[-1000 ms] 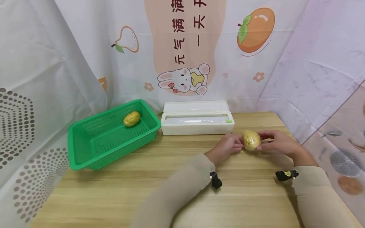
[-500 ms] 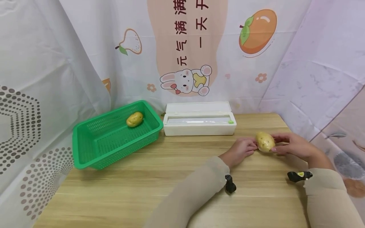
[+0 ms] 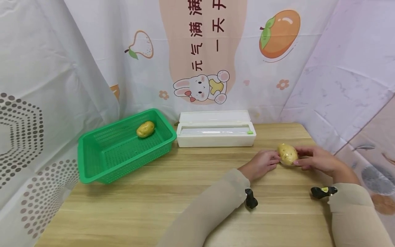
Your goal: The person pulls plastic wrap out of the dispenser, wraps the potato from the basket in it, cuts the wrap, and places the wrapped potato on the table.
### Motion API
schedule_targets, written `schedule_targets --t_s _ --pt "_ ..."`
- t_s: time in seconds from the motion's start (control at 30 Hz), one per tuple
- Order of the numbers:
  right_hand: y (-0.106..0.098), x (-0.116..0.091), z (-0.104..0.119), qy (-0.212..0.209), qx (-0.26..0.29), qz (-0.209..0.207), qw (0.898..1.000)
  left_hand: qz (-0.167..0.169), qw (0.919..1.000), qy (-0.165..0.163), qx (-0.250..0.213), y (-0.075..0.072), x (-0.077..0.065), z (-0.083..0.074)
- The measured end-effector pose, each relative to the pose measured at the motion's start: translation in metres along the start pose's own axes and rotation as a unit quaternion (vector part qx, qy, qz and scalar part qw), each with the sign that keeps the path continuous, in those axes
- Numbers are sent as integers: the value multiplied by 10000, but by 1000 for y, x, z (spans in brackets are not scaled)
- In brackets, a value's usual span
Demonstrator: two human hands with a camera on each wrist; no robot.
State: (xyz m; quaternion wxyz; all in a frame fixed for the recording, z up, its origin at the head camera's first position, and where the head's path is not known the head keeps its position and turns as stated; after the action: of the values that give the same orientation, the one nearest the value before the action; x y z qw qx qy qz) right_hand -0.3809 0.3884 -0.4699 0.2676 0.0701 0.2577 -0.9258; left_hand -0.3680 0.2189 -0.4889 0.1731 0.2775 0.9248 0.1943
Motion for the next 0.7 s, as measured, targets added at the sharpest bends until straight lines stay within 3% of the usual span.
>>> schedule_targets --t_s 0.43,0.7 --pt "-2 -5 -2 244 -134 -39 9996 -225 9968 45 770 0 -3 -5" --pt "-10 -11 7 221 -687 -136 9973 29 9872 -69 1594 -9 -14 -12"
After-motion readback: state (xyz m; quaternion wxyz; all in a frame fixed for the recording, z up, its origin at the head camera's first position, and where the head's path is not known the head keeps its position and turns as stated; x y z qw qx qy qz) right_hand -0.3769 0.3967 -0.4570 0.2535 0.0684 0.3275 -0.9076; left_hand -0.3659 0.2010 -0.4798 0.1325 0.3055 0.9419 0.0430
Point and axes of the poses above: each hand's wrist, its own x-axis towards the middle knuckle, its own y-axis out of the palm, z = x × y, the point moved 10 cm from there along x, towards the middle knuckle, and after that the axes turned 8 degrees about z, right-handed, at the moved point
